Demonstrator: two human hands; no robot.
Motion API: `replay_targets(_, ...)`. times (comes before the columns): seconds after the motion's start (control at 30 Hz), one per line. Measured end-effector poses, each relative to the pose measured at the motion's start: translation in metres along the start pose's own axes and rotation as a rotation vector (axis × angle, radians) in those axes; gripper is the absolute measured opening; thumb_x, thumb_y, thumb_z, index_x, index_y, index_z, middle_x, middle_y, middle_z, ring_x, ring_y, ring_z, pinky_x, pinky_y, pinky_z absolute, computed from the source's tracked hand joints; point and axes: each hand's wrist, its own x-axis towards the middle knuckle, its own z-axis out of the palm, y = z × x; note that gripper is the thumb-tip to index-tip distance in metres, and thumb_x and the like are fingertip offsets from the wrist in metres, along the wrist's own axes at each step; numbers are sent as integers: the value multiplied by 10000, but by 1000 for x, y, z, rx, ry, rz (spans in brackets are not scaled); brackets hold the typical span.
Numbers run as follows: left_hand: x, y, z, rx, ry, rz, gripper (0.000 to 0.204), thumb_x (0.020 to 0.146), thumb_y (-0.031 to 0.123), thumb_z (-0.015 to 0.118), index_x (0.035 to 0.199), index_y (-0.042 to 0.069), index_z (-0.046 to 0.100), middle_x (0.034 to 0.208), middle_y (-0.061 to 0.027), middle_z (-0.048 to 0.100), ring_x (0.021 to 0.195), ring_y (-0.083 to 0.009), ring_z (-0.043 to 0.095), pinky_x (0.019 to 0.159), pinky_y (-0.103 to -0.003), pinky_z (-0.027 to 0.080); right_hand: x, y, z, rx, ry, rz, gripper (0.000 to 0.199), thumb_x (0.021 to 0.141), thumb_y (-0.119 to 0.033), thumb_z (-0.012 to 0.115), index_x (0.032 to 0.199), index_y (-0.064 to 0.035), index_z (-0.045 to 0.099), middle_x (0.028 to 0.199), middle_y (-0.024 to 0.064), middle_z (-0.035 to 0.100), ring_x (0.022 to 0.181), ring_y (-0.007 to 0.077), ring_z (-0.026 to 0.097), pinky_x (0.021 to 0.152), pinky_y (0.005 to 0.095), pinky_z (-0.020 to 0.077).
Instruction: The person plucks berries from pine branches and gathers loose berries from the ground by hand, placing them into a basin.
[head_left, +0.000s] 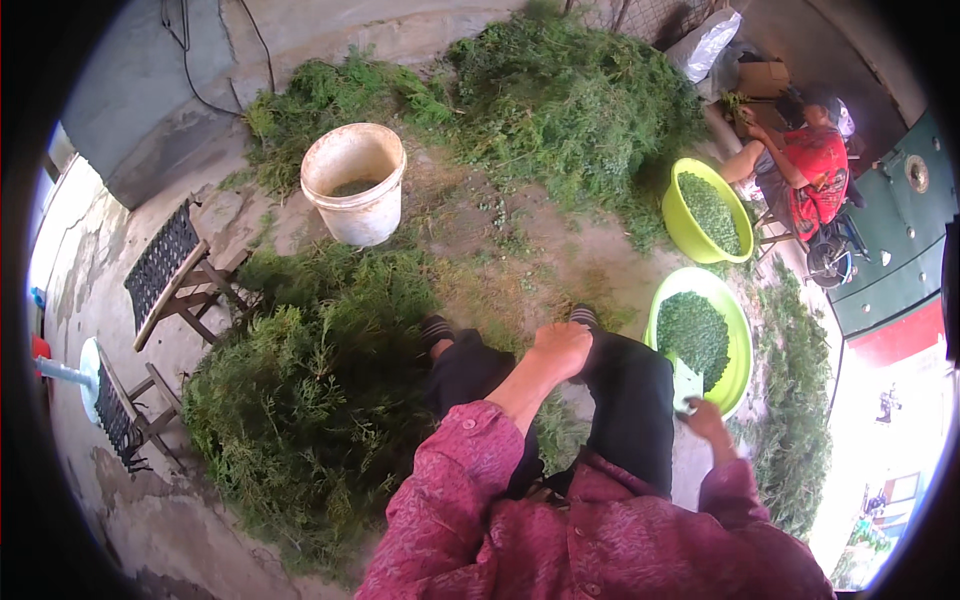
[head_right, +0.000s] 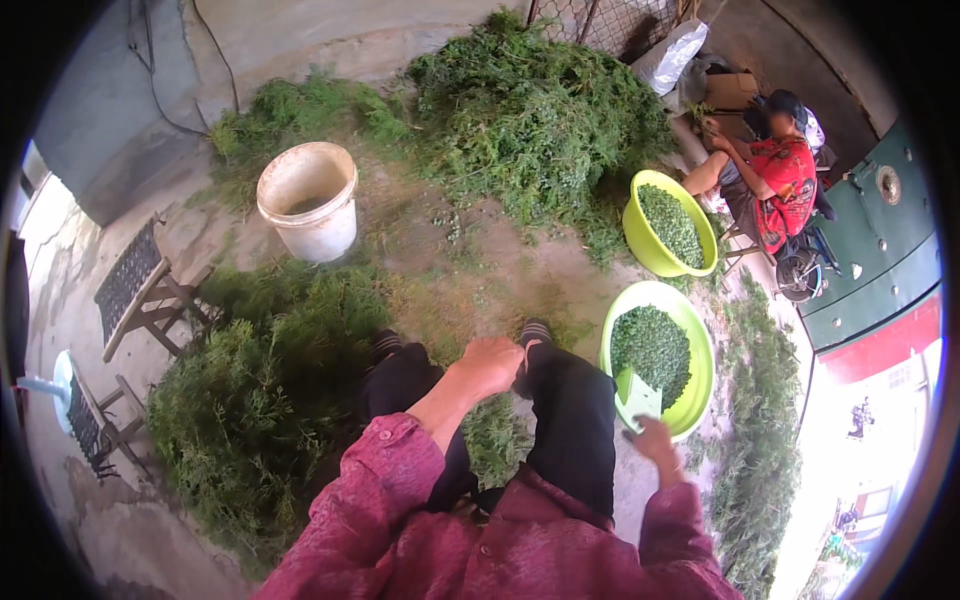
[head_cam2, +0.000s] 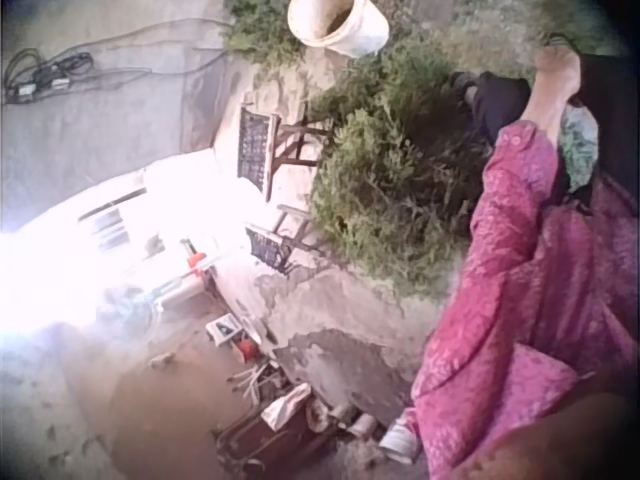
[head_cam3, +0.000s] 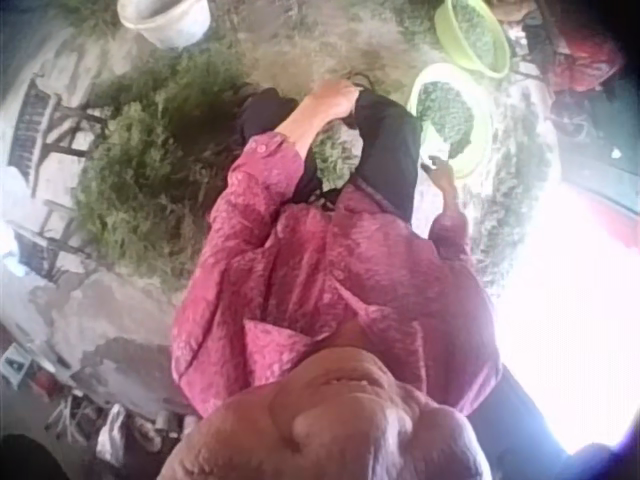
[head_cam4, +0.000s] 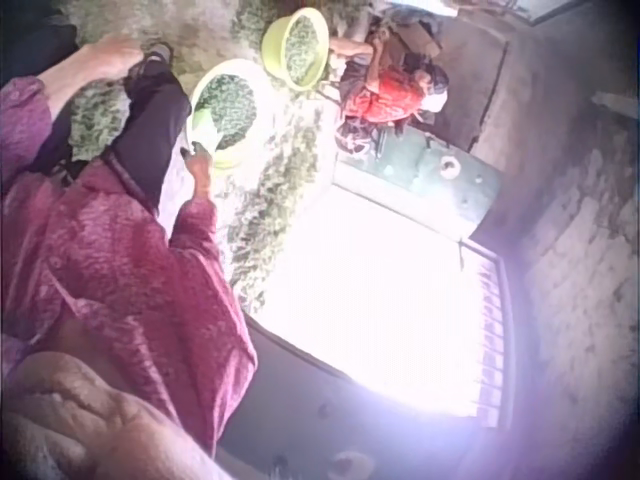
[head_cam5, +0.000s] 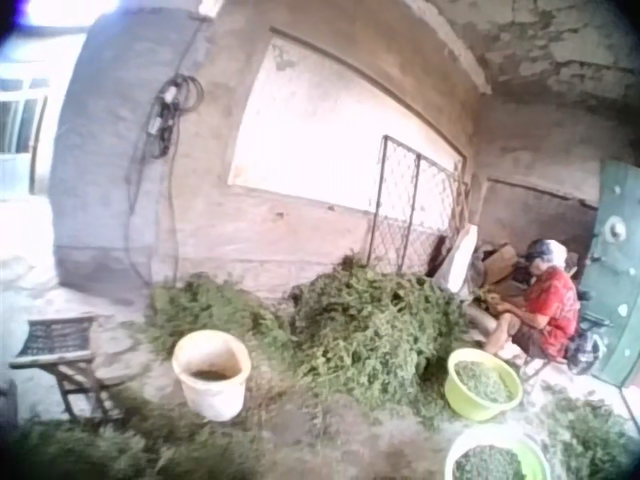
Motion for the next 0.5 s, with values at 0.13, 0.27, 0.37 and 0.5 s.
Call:
replay_targets(0.13, -8, 6, 1, 46, -27, -19, 161, 742, 87, 561, 859, 41, 662, 890, -164, 648, 853, -332, 632, 729, -428, 505, -48, 61, 114, -24, -146, -256, 256, 695, -205, 629, 913, -72, 653, 864, 162, 654, 835, 345, 623, 747, 399, 499)
replay_targets(0.27, -14, -2, 10, 32, -104, -71, 193, 729, 121, 581, 880, 28, 657, 899, -174, 642, 876, -325, 624, 737, -417, 501, -99, 72, 133, 24, -307, -172, 337, 725, -230, 652, 1025, -79, 628, 873, 161, 664, 801, 305, 649, 702, 377, 525)
replay_targets(0.37, -20, -10, 12, 50, -124, -91, 223, 727, 151, 590, 901, 25, 649, 908, -184, 635, 895, -332, 610, 758, -413, 493, -120, 35, 89, 238, -499, 302, 391, 769, -236, 654, 1112, -60, 596, 859, 146, 674, 708, 223, 661, 611, 330, 542)
replay_targets(0.5, -22, -4, 8, 72, -107, -69, 262, 739, 201, 618, 941, 34, 633, 911, -185, 631, 908, -341, 596, 769, -431, 475, -125, 28, 77, 436, -415, 372, 414, 800, -216, 645, 1128, 22, 563, 813, 128, 675, 641, 160, 643, 541, 276, 533)
